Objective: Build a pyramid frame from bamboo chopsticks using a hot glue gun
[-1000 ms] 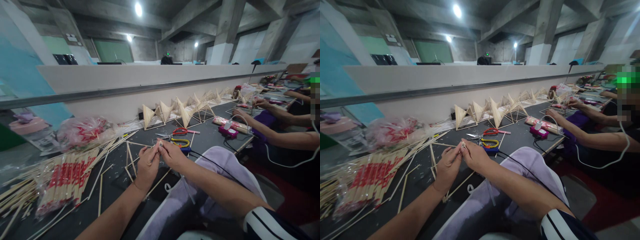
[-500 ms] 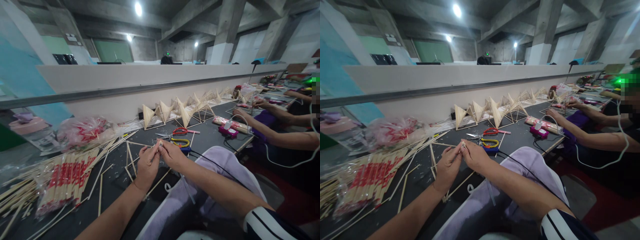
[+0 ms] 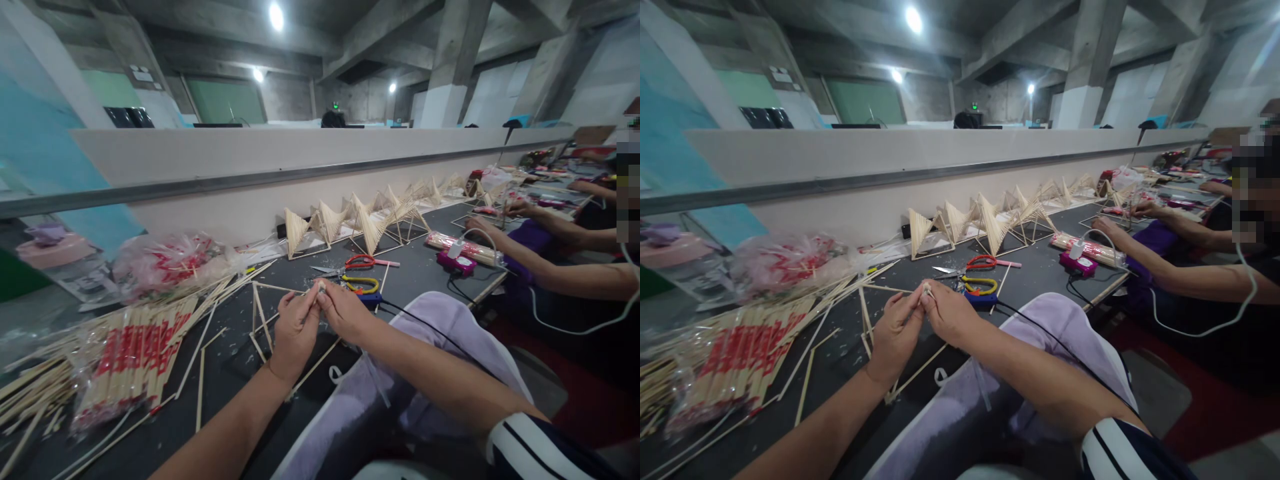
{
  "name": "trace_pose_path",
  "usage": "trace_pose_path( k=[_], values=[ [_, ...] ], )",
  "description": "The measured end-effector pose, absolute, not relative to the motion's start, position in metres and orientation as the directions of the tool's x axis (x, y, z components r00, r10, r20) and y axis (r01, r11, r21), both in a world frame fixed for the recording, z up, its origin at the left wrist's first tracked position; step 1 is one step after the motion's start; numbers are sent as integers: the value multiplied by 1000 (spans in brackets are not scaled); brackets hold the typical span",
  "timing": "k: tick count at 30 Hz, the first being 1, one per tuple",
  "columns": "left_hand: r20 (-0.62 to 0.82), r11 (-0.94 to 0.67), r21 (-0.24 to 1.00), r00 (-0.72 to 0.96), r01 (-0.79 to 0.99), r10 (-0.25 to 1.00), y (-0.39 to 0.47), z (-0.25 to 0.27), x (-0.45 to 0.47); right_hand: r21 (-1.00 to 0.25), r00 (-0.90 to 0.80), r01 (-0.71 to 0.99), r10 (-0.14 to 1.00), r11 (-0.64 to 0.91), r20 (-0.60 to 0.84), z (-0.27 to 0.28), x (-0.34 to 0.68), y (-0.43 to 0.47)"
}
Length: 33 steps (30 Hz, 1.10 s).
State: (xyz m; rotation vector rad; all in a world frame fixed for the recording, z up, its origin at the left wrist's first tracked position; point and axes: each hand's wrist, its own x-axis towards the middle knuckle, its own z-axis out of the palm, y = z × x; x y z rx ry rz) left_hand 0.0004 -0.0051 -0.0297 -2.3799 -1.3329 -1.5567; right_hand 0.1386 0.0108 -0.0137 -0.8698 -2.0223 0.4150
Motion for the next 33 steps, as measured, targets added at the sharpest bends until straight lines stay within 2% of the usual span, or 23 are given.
trace_pose_path(
  k=[24,33],
  values=[
    [755,-638,410,149,652,639,-5,-30,0,-553,-392,444,708,704,587,-17,140,13],
    [691,-555,506,74,660,719,-11,-20,3,-556,-397,438,707,706,585,-18,140,14]
  ],
)
